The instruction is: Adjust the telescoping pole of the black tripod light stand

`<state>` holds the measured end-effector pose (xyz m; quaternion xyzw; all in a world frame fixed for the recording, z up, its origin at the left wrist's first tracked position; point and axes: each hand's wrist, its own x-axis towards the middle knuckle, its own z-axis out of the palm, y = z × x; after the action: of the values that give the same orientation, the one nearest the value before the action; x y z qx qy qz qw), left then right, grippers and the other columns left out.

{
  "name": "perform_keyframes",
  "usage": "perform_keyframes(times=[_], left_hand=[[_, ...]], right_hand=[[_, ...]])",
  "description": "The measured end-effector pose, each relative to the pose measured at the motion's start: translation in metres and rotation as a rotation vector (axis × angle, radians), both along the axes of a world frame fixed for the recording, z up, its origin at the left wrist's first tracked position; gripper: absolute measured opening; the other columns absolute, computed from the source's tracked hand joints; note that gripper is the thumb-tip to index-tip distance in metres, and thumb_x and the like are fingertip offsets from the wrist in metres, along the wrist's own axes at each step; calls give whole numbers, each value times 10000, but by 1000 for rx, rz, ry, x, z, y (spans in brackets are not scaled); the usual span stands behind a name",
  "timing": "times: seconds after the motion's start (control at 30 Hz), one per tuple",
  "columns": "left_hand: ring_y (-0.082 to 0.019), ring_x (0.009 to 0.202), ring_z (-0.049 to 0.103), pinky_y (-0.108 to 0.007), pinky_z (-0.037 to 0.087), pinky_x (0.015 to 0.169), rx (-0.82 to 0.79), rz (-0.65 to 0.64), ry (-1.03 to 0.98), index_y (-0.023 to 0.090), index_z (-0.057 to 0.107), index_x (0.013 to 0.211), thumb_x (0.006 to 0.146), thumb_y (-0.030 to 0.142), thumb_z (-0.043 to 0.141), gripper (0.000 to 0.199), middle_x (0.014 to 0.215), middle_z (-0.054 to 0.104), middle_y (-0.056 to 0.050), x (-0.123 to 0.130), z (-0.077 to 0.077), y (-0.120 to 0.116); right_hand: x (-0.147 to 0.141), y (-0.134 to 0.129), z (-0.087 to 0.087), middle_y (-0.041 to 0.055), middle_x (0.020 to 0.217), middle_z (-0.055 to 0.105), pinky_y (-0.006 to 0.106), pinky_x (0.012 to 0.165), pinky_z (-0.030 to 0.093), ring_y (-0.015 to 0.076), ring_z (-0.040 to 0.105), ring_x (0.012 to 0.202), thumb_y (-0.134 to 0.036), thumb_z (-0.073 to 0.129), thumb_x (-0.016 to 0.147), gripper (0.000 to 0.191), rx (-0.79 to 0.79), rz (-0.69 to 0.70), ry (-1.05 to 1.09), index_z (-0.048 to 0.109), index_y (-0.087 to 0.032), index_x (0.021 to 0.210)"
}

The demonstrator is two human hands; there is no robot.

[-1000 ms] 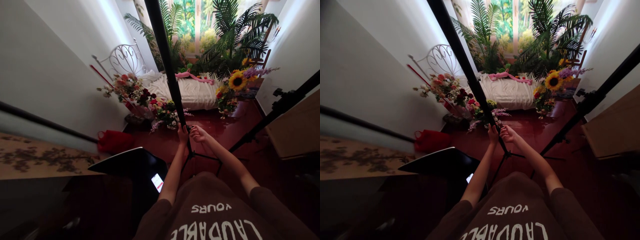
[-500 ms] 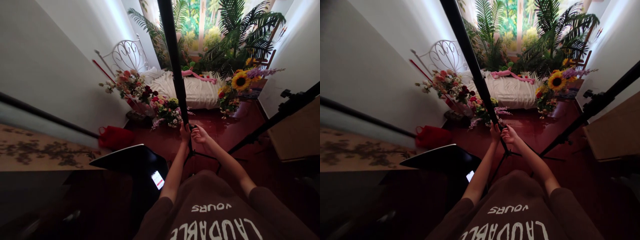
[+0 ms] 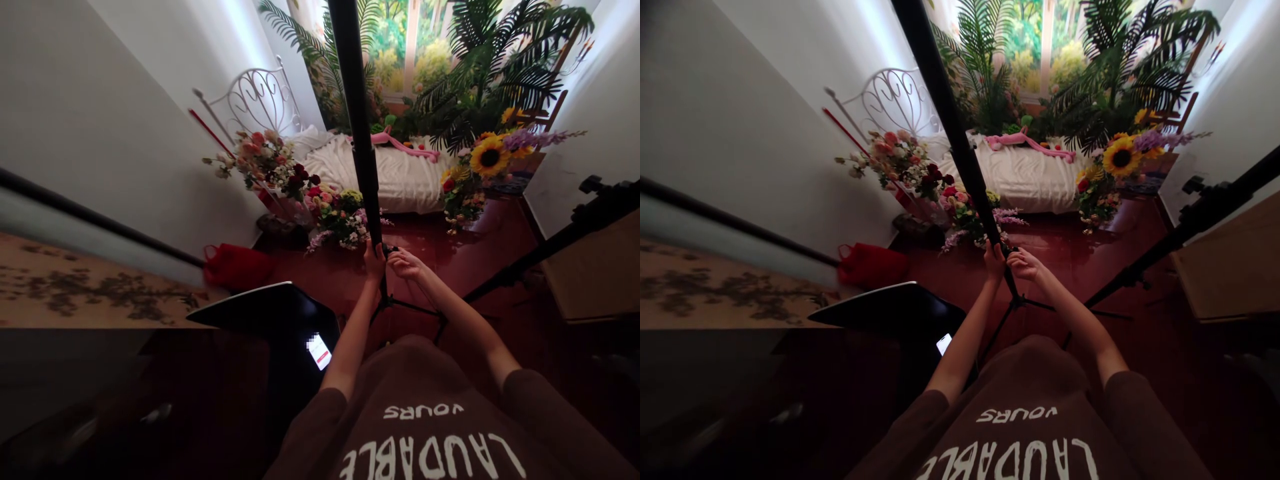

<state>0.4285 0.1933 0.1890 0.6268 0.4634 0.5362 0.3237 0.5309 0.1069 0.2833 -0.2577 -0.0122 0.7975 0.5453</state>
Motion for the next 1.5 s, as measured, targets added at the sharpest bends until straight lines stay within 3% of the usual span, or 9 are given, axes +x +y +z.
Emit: perform_keyframes(times=[0.1, 0.43, 0.57, 0.7, 0.83, 0.93, 1.03, 1.33, 1.5], left_hand=[[-165, 641, 589, -277, 452, 624, -6, 12, 4, 183, 584, 1019, 931, 699, 282, 604, 768, 634, -59, 0, 1, -1], [-252, 859, 676, -356, 518, 786, 3, -6, 47, 148, 582, 1145, 919, 701, 332, 647, 925, 677, -144, -5, -6, 1], [-252, 846, 677, -356, 519, 769, -7, 14, 49, 136, 575, 1155, 915, 711, 327, 671, 889, 672, -138, -3, -8, 2], [-196, 755, 655, -315, 515, 722, 31, -1, 23, 161, 582, 1085, 912, 725, 315, 647, 846, 669, -94, -3, -6, 1], [-201, 798, 672, -313, 519, 738, 54, -4, 3, 157, 592, 1079, 916, 714, 328, 638, 895, 687, -117, -4, -3, -1], [-233, 913, 689, -333, 525, 796, 60, -14, -3, 157, 596, 1107, 919, 700, 348, 626, 978, 694, -155, -4, -2, -1], [-240, 930, 694, -338, 531, 808, 40, -23, -3, 164, 583, 1143, 917, 695, 369, 616, 981, 694, -155, -4, -2, -2], [-240, 928, 678, -352, 522, 853, 57, -91, 2, 159, 553, 1134, 923, 696, 336, 617, 964, 674, -151, -7, 6, -4], [-254, 987, 665, -379, 512, 916, 48, -145, 45, 155, 540, 1149, 938, 627, 401, 536, 1006, 666, -157, -10, 14, -6]], right_hand=[[2, 3, -4, -88, 533, 370, 109, 382, 287, 67, 309, 415, -162, 351, 1019, 351, -11, -3, -71, 373, -225, 675], [25, 9, -19, -79, 504, 428, 121, 431, 205, 50, 293, 467, 158, 533, 665, 362, 38, -258, -1043, 480, -186, 564], [29, 9, -12, -62, 529, 488, 136, 502, 296, 71, 389, 526, 107, 630, 650, 329, 137, -303, -1282, 515, -194, 588], [19, 25, 10, -32, 708, 578, 200, 603, 442, 108, 516, 630, -199, 763, 747, 226, 459, -400, -1560, 573, -194, 869], [-3, 47, 66, 102, 1191, 593, 316, 734, 562, 180, 615, 906, -477, 653, 874, 650, 861, -547, -1793, 356, -227, 1396], [-26, 57, 120, 153, 1483, 361, 456, 949, 545, 268, 504, 1242, -471, 615, 900, 869, 1092, -669, -1950, 79, -249, 1546], [-44, 66, 155, 124, 1532, 278, 535, 1077, 457, 320, 374, 1385, -289, 530, 940, 816, 1233, -666, -2071, 10, -282, 1570], [-44, 83, 151, 91, 1487, 209, 411, 819, 609, 354, 577, 1216, -70, 418, 906, 816, 1057, -536, -2191, 62, -389, 1567], [-47, 72, 146, 111, 1491, 252, 402, 807, 603, 262, 655, 1030, -48, 466, 873, 823, 925, -444, -2235, 145, -379, 1555]])
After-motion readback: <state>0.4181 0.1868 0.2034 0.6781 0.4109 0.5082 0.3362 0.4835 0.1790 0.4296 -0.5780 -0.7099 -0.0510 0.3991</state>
